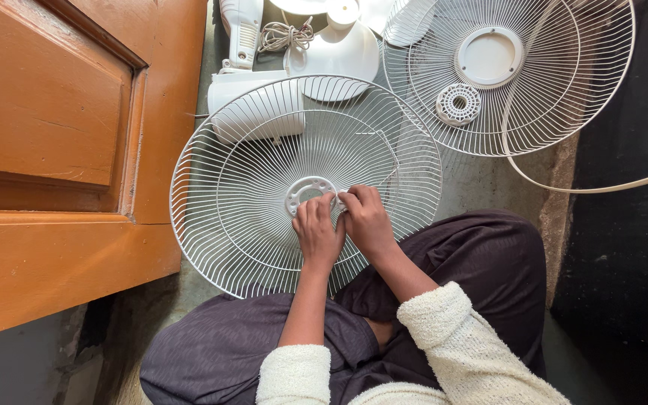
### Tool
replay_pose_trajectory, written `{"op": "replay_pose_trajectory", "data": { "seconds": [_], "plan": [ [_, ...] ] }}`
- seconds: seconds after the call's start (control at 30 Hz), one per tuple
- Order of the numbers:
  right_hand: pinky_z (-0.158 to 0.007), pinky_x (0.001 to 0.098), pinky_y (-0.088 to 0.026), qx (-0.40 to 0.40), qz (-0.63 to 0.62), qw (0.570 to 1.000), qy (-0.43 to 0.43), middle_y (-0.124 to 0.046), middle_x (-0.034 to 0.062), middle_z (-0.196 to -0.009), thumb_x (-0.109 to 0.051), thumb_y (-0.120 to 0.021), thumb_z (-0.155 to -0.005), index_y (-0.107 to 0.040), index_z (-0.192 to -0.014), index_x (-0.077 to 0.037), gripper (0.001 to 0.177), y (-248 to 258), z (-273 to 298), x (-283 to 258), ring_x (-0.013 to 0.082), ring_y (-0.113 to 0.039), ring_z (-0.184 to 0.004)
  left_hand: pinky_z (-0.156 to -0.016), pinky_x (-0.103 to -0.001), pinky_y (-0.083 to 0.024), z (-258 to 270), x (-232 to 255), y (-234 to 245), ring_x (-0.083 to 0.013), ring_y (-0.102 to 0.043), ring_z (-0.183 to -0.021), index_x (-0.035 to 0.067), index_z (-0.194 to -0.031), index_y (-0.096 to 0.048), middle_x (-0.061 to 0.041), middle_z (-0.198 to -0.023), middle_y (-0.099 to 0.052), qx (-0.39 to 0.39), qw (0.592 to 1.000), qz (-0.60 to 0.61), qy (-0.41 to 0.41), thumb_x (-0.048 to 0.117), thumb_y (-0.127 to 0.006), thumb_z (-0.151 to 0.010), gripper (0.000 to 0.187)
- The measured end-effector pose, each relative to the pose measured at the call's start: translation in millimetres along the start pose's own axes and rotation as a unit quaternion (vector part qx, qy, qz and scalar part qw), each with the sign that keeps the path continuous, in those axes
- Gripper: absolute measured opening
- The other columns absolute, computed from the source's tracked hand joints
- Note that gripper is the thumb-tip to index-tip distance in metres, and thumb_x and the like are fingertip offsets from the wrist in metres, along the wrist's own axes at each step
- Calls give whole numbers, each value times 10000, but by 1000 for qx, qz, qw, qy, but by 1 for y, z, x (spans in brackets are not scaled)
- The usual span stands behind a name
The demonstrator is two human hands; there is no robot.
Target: The person sits on the floor and assembles a fan by handling a metal grille and several white plastic components belonging to the motor and base.
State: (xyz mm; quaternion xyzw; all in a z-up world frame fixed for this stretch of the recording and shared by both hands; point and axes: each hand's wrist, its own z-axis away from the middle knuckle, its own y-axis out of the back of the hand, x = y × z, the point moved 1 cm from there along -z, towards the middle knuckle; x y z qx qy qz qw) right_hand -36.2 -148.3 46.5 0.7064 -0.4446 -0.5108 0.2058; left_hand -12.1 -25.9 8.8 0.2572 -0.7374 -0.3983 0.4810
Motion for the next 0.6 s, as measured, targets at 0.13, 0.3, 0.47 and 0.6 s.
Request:
{"op": "replay_pose_trajectory", "data": {
  "seconds": [0.13,0.3,0.47,0.6],
  "plan": [
    [-840,367,-556,25,13,999,-22,-642,91,-1071,41,-705,-788,-723,-1084,-45,309,7,-1,3,281,-621,-1019,-977,-484,-378,1,1,3,-263,-499,-1211,233,-1348,-565,-28,-1190,-587,-8,1000,-28,-3,285,-765,-843,545],
    [-808,389,-545,51,52,997,-41,-663,55,-1041,9,-732,-753,-745,-1033,-98,299,19,-4,7,271,-619,-986,-958,-473,-395,0,1,4,-260,-503,-1205,261,-1346,-588,-33,-1193,-579,-5,999,-44,-15,281,-764,-865,513],
    [-800,384,-550,50,62,993,-88,-670,40,-1055,8,-735,-771,-752,-1030,-114,286,22,-1,17,264,-625,-994,-965,-479,-397,0,1,5,-263,-502,-1207,264,-1355,-591,-40,-1198,-575,-7,999,-45,-16,275,-755,-860,522],
    [-796,387,-554,56,75,990,-108,-668,37,-1054,5,-733,-756,-759,-1033,-119,305,25,1,27,269,-623,-999,-968,-482,-396,0,1,6,-263,-501,-1207,272,-1363,-588,-47,-1208,-576,-10,999,-47,-16,275,-750,-861,528]
  ]
}}
